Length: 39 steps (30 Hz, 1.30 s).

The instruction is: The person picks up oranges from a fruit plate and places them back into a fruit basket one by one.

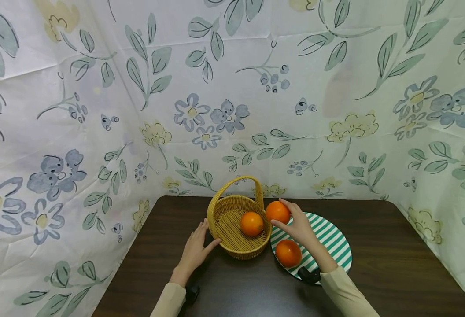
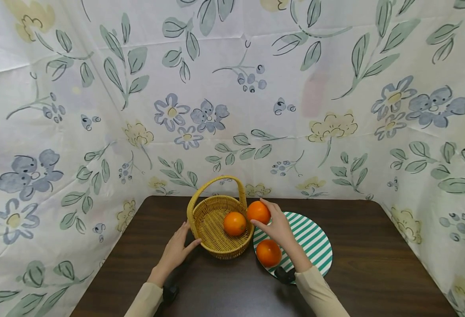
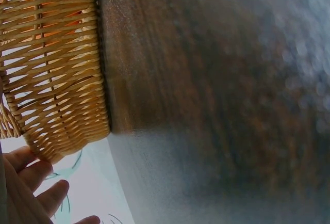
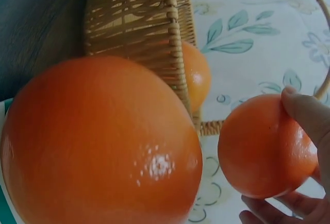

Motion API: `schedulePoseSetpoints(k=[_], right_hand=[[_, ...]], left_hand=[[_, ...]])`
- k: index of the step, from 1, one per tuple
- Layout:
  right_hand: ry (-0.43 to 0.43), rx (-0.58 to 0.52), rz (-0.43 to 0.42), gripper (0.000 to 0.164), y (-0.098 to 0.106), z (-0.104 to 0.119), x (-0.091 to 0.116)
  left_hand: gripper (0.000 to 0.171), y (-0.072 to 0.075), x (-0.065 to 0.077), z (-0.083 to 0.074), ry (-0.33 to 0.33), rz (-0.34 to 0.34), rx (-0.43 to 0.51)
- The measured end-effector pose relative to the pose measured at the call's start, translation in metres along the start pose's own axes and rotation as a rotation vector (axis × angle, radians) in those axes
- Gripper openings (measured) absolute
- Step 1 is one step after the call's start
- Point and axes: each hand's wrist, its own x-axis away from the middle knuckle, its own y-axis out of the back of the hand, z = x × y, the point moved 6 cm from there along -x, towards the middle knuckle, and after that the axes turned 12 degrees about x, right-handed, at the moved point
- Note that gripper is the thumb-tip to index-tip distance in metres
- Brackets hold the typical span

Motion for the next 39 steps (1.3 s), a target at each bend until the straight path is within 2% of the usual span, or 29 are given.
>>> schedulePoseSetpoints(k=[25,39], right_hand=[[0.038,-0.066,0.027,0.072,-0.016,0.021,-0.002],[0.077,-0.089,0.038,0.074,-0.024,0.036,-0.003]], left_hand=[[0.084,0.001,0.001,0.0,0.009,-0.001,0.001],[0.083,0.002,0.002,-0.003,-0.019,-0.006,0.005]])
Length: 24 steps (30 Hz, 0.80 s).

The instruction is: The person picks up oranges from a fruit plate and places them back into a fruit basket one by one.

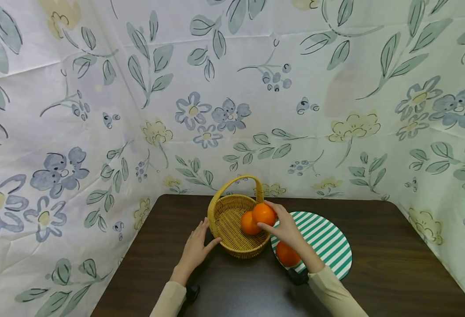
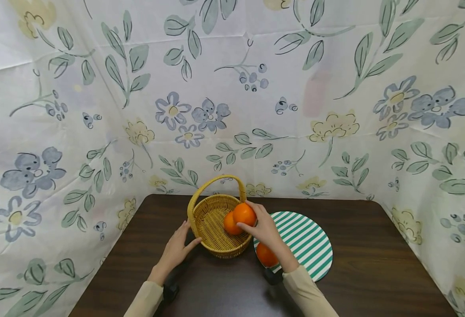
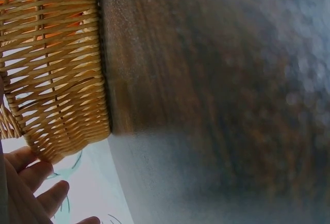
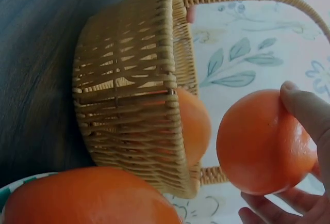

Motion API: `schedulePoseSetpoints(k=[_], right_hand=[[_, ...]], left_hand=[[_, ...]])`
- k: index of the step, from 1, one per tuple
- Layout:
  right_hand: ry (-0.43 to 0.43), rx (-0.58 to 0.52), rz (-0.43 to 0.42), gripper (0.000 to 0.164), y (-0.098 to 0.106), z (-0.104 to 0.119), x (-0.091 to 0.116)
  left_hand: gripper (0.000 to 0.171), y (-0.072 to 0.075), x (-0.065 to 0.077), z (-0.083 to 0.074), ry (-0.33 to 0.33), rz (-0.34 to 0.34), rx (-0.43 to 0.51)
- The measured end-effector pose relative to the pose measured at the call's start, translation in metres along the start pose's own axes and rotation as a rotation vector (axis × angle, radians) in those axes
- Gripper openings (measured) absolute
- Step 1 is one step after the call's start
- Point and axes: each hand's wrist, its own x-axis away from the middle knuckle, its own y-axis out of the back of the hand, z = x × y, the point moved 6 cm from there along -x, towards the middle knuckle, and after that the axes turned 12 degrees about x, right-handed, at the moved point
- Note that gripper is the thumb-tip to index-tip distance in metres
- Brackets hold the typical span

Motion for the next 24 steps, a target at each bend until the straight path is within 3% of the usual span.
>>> schedulePoseSetpoints(k=[24], right_hand=[[-0.016,0.014,0.053,0.071,-0.018,0.015,-0.003]], left_hand=[[0.084,-0.003,-0.001,0.004,0.028,0.012,-0.002]])
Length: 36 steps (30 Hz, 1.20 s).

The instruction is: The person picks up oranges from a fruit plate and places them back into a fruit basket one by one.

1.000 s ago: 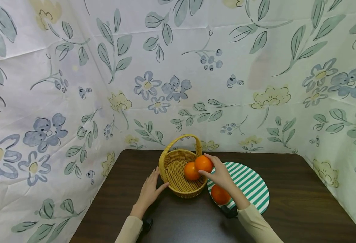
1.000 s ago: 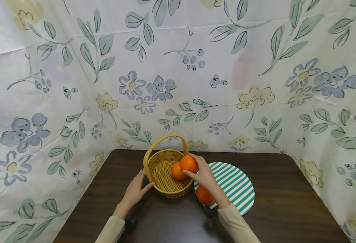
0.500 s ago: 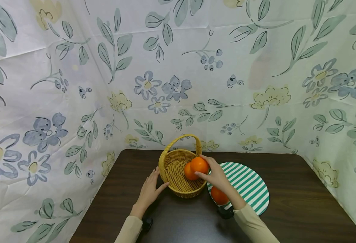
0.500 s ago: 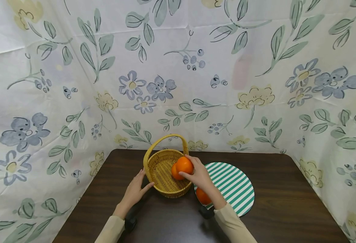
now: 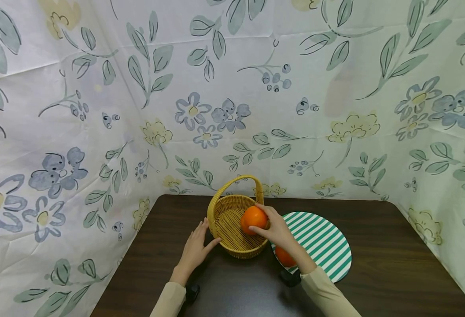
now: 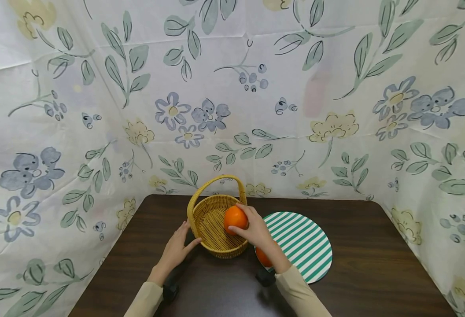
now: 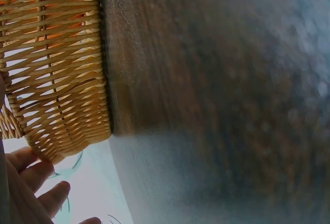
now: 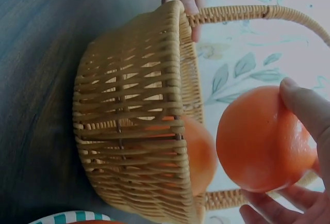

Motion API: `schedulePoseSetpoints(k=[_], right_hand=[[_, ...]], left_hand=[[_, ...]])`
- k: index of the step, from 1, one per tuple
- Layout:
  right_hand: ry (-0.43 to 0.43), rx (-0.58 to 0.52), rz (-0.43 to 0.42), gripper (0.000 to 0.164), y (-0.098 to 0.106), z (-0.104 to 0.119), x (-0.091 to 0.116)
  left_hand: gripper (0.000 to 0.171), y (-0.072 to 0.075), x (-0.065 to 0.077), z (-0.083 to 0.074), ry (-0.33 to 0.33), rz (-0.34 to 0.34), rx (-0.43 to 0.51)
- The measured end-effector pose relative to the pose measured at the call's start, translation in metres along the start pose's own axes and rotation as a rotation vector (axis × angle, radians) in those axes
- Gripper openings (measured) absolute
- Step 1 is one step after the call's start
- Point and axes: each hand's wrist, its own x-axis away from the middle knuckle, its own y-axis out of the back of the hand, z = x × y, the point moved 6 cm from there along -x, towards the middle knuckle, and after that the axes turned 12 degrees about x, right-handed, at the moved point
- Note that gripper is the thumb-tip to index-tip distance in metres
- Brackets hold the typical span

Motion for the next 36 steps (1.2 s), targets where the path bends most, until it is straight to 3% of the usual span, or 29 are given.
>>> schedulePoseSetpoints(k=[11,26,36], right_hand=[[0.037,0.008,0.022,0.073,-0.009,0.009,0.001],[0.102,0.004,0.005,0.071,-0.025,0.019,0.0],[0.133,0.047,0.004,0.069,-0.037,0.026,0.003]], left_hand=[[0.082,0.0,0.0,-0.001,-0.017,-0.003,-0.001],[0.08,0.0,-0.001,-0.003,-0.028,-0.014,-0.078],[0.08,0.0,0.0,0.0,-0.028,-0.02,-0.067]])
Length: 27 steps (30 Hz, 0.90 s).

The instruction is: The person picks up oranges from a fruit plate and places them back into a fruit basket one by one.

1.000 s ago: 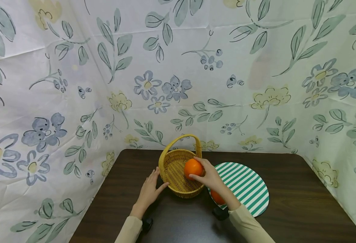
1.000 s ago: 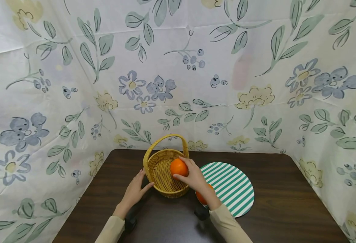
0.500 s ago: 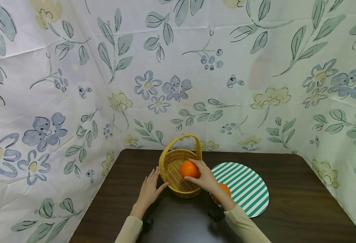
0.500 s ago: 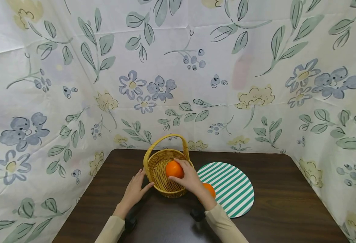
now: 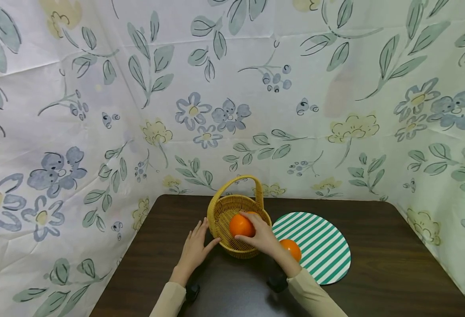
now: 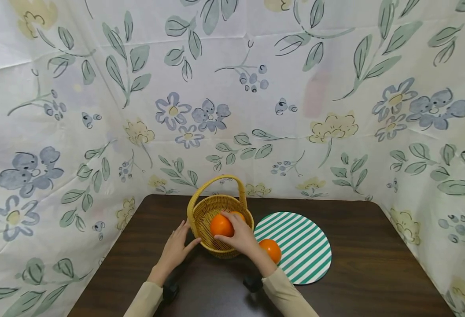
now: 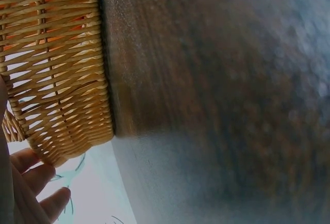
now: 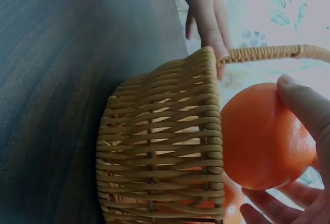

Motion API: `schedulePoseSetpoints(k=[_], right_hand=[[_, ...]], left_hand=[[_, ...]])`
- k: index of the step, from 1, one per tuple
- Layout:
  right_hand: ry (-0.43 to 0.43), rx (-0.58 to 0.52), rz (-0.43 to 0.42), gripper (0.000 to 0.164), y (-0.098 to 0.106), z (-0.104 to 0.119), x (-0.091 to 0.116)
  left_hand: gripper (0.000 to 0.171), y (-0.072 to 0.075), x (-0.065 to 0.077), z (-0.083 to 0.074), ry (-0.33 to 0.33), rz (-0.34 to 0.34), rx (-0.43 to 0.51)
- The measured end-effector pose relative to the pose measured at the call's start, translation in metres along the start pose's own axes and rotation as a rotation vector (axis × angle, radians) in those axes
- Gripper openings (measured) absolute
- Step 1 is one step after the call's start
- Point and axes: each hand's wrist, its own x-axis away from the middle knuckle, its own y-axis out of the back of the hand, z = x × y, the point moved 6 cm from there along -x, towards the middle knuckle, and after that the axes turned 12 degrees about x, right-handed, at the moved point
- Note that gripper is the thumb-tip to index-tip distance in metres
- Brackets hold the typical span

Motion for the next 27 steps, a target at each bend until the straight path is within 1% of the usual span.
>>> schedulePoseSetpoints(k=[3,10,14,20,27], right_hand=[[-0.002,-0.001,0.011,0.069,-0.002,0.001,0.001],[-0.006,0.033,0.034,0.07,-0.008,0.001,0.0],[-0.015,0.034,0.057,0.071,-0.012,0.001,0.0],[-0.028,0.066,0.094,0.073,-0.018,0.0,0.001],[-0.003,0.091,0.104,0.073,-0.022,0.003,0.002]], left_hand=[[0.08,0.001,0.0,0.0,-0.003,-0.001,-0.001],[0.081,0.001,0.0,-0.001,-0.004,-0.003,0.009],[0.081,0.001,0.0,-0.001,-0.002,-0.003,0.014],[0.081,0.001,0.0,-0.003,-0.002,0.003,0.015],[0.081,0.001,0.0,-0.003,-0.006,0.004,0.009]])
